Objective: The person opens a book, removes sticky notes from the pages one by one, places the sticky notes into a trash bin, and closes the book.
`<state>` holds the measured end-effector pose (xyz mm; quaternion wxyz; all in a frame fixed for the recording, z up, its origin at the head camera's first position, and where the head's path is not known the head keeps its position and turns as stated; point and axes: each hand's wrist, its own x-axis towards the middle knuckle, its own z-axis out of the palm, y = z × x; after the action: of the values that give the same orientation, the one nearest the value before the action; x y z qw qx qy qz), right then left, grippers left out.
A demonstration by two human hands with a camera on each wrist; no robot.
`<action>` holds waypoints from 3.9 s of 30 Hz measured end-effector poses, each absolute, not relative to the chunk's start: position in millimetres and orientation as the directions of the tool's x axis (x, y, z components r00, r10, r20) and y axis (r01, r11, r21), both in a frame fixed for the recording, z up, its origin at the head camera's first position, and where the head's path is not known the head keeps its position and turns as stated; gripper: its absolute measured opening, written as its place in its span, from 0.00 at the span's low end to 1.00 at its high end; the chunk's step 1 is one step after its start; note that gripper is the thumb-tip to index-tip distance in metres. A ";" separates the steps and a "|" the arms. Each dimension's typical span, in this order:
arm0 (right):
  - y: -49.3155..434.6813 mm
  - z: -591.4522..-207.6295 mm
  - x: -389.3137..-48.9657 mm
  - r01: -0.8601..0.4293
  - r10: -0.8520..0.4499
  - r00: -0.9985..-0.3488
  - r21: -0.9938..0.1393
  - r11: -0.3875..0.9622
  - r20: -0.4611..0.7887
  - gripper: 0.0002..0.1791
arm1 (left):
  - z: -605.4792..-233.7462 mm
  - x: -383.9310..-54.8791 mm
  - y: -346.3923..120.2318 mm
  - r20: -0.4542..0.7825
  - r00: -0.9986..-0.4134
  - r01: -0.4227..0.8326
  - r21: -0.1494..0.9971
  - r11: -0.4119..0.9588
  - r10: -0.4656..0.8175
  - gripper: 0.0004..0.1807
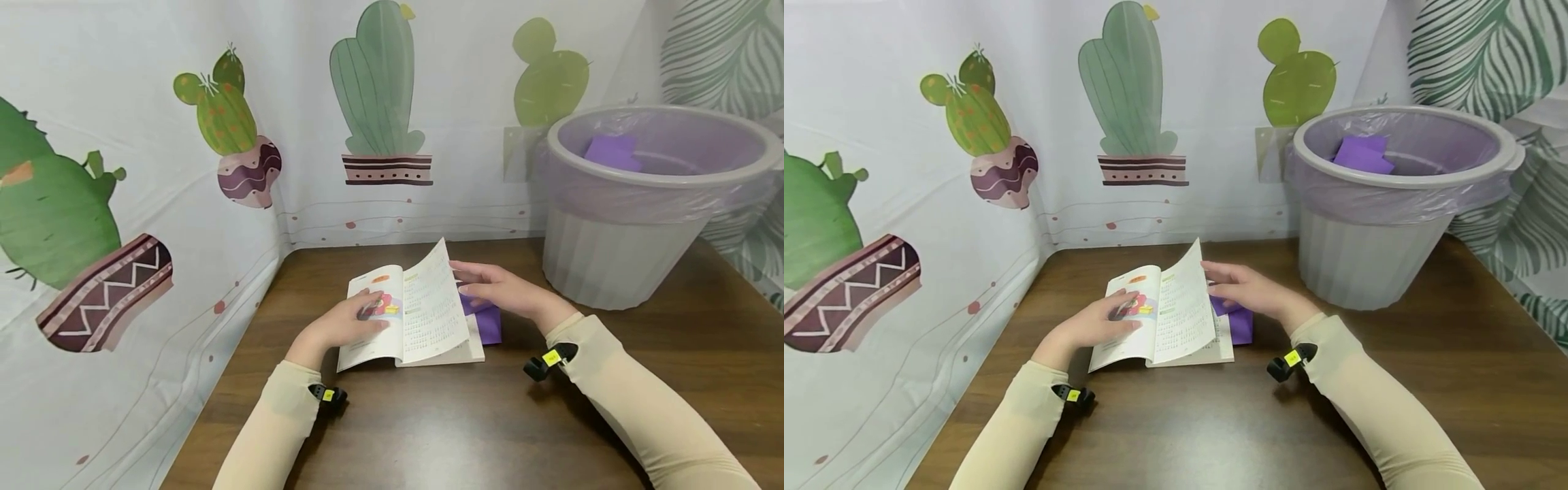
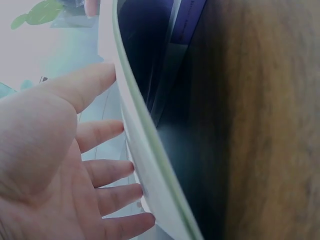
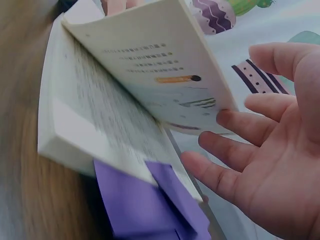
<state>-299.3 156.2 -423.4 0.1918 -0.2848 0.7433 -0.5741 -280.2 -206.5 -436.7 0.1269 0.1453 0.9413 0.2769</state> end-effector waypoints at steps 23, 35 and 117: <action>95.9 -421.1 -302.9 -0.120 -0.645 -0.764 -0.983 0.140 0.001 0.36 | -432.8 -282.9 -223.4 -0.200 -0.943 0.116 0.554 0.825 0.267 0.41; 64.8 -416.0 -297.4 -0.123 -0.663 -0.749 -0.984 0.126 0.009 0.36 | -433.8 -286.4 -232.2 -0.175 -0.949 0.135 0.520 0.843 0.261 0.40; 72.3 -396.2 -283.8 -0.532 -0.854 -0.521 -0.789 0.307 0.019 0.23 | -442.1 -290.0 -225.1 -0.014 -0.956 0.221 0.619 0.754 0.292 0.10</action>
<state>-283.8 72.3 -396.2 0.2076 -0.4433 0.7812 -0.3873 -290.0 -225.1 -442.1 0.0546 0.1372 0.9349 0.3228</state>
